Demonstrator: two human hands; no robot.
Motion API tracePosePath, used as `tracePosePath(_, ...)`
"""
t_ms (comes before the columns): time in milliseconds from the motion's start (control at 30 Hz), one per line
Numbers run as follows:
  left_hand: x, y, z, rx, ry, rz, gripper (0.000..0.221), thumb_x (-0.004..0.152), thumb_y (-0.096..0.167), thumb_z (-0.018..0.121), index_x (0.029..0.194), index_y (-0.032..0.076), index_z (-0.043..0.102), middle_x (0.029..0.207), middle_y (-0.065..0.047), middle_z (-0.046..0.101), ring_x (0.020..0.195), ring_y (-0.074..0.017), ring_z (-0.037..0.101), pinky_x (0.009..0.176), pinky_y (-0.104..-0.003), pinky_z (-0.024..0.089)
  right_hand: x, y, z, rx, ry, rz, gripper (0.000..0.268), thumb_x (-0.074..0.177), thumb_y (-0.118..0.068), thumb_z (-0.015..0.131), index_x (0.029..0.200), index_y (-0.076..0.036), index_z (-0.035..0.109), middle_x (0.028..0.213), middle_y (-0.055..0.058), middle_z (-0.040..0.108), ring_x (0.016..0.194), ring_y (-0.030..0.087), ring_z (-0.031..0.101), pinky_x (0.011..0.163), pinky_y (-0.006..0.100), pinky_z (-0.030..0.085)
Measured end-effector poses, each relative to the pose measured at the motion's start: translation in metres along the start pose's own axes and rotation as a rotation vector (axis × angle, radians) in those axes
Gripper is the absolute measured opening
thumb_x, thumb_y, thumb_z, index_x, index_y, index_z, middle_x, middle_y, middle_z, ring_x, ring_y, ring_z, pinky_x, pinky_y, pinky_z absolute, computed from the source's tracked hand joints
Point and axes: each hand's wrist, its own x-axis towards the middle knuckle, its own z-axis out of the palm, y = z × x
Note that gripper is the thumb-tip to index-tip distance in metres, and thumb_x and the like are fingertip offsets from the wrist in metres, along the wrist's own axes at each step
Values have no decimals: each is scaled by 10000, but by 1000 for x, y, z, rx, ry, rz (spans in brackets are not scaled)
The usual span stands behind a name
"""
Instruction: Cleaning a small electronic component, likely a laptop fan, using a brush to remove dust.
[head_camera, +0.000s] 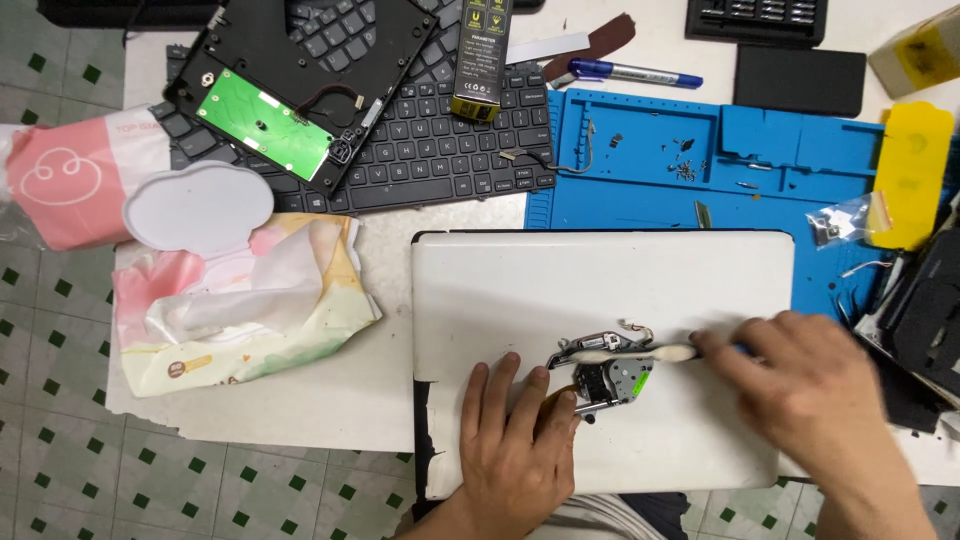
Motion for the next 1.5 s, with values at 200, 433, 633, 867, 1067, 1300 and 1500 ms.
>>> tracePosePath(200, -7, -1, 3, -14, 65, 29, 213, 1005, 243, 561, 1003, 99, 718, 1109, -151, 680, 1113, -452, 630, 990, -619, 468, -12, -11, 21, 72, 269, 84, 409, 808, 84, 639, 1077, -210, 735, 801, 13, 650, 681, 270, 585, 557, 390, 424)
tracePosePath(433, -19, -3, 10, -28, 90, 61, 149, 865, 166, 690, 975, 96, 761, 1092, -168, 702, 1151, -449, 608, 1025, -641, 434, -52, -42, 24, -175, 383, 382, 488, 756, 73, 611, 1045, -301, 729, 751, -28, 526, 666, 197, 519, 558, 305, 364)
tracePosePath(633, -23, -7, 16, -2, 144, 117, 119, 863, 151, 707, 948, 114, 782, 1082, -132, 689, 1168, -417, 591, 1039, -613, 438, -65, -93, 50, 158, 492, 447, 225, 970, -266, 678, 1180, -205, 732, 787, -38, 601, 650, 170, 568, 417, 344, 376)
tracePosePath(867, -30, -13, 26, 1, 167, 122, 147, 867, 187, 725, 973, 129, 809, 1083, -124, 716, 1177, -400, 596, 1070, -589, 422, -86, -96, 73, 159, 552, 549, 245, 957, -236, 683, 1193, -248, 749, 860, -32, 654, 711, 193, 629, 449, 357, 424)
tracePosePath(1067, -36, -20, 35, 15, 173, 119, 161, 869, 205, 733, 990, 138, 813, 1090, -114, 721, 1198, -381, 592, 1100, -574, 406, -90, -97, 81, 87, 590, 585, 195, 976, -233, 692, 1153, -262, 770, 747, -65, 595, 635, 163, 560, 422, 325, 326)
tracePosePath(1300, -17, -8, 10, -132, -41, -155, 472, 736, 221, 846, 1085, 77, 563, 1080, -104, 622, 1013, -307, 607, 960, -425, 471, -105, -92, 85, 146, 686, 744, 171, 1013, -234, 691, 1152, -270, 784, 749, -90, 591, 648, 130, 545, 456, 298, 319)
tracePosePath(1500, 34, 16, 21, 118, -502, -136, 1084, 795, 602, 785, 1562, 32, 274, 1642, -172, 276, 1521, -396, 176, 1214, -558, 116, -102, -105, 63, 376, 732, 709, 184, 1013, -207, 681, 1168, -182, 779, 814, -45, 670, 726, 152, 636, 537, 313, 439)
